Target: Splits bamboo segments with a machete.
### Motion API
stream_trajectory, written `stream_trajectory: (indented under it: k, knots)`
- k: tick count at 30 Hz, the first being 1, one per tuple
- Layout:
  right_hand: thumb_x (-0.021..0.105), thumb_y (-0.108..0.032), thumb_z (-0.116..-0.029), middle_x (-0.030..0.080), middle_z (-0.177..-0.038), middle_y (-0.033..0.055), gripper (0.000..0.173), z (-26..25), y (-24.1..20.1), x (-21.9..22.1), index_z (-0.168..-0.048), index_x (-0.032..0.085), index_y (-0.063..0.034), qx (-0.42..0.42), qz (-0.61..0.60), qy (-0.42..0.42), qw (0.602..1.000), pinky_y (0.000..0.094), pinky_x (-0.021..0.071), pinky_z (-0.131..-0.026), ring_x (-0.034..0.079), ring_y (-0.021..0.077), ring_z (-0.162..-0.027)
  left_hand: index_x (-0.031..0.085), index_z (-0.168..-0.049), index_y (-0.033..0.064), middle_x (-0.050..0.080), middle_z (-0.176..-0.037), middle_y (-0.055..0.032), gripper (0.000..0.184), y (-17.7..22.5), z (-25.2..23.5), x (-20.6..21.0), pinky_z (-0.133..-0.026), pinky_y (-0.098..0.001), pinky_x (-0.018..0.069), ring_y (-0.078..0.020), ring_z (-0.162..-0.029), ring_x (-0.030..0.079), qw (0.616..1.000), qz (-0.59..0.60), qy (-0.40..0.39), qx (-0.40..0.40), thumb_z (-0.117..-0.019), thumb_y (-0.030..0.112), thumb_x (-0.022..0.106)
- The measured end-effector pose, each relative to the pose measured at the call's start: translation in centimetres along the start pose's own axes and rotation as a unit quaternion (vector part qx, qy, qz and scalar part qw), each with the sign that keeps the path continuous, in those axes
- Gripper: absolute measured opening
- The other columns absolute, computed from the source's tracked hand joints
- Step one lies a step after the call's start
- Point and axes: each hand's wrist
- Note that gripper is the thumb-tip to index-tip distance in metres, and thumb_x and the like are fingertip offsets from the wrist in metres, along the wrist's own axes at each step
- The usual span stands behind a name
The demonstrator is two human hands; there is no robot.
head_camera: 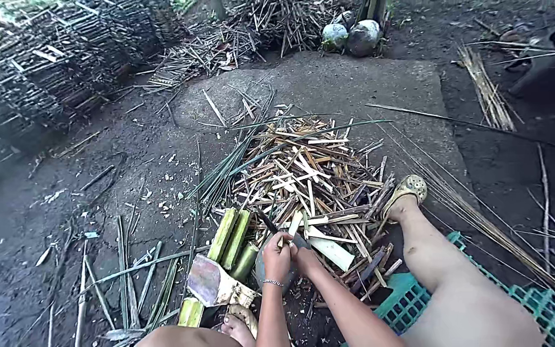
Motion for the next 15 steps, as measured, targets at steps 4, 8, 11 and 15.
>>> stream_trajectory:
  k: [4, 8, 11, 15]
  knots:
    - [0.018, -0.056, -0.1097, 0.065, -0.112, 0.0239, 0.077, -7.3, 5.9, 2.7, -0.129, 0.059, 0.0068, 0.075, -0.174, -0.053, 0.980, 0.0502, 0.0522, -0.089, 0.065, 0.0323, -0.098, 0.067, -0.109, -0.0092, 0.072, -0.108, -0.0155, 0.028, -1.4, 0.7, -1.1, -0.094, -0.0375, 0.0545, -0.0179, -0.103, 0.068, 0.986, 0.135, 0.099, 0.000, -0.0874, -0.005, 0.051]
    - [0.022, -0.056, -0.1101, 0.055, -0.078, 0.0068, 0.068, -4.1, 9.5, 3.6, -0.112, 0.060, 0.0007, 0.079, -0.300, -0.054, 0.949, 0.0369, 0.0491, -0.063, 0.053, 0.0171, -0.062, 0.055, -0.118, -0.0095, 0.068, -0.104, -0.0104, 0.034, -0.4, -0.1, -3.1, -0.080, -0.0301, 0.0569, -0.0126, -0.094, 0.067, 0.902, 0.308, 0.299, -0.044, -0.0862, -0.005, 0.047]
    - [0.021, -0.048, -0.1123, 0.051, -0.064, 0.0013, 0.061, 0.5, 12.0, 4.3, -0.098, 0.058, -0.0019, 0.066, -0.417, -0.002, 0.906, 0.0309, 0.0460, -0.052, 0.048, 0.0123, -0.051, 0.045, -0.125, 0.0018, 0.064, -0.104, -0.0050, 0.032, 3.9, -2.8, -3.8, -0.080, -0.0309, 0.0574, -0.0126, -0.094, 0.067, 0.835, 0.434, 0.330, -0.082, -0.0951, -0.007, 0.039]
    - [0.012, -0.046, -0.1121, 0.049, -0.055, -0.0029, 0.059, 6.4, 13.2, 2.7, -0.090, 0.051, -0.0080, 0.040, -0.572, 0.087, 0.815, 0.0237, 0.0444, -0.040, 0.047, 0.0076, -0.041, 0.009, -0.162, 0.0161, 0.035, -0.158, -0.0151, 0.072, 6.9, -7.3, -1.0, -0.104, -0.0481, 0.0434, -0.0256, -0.134, 0.046, 0.859, 0.463, 0.170, -0.140, -0.1014, 0.001, 0.046]
Point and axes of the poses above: each hand's wrist, its own z-axis away from the middle knuckle, its own x-axis out of the palm, y = z × x
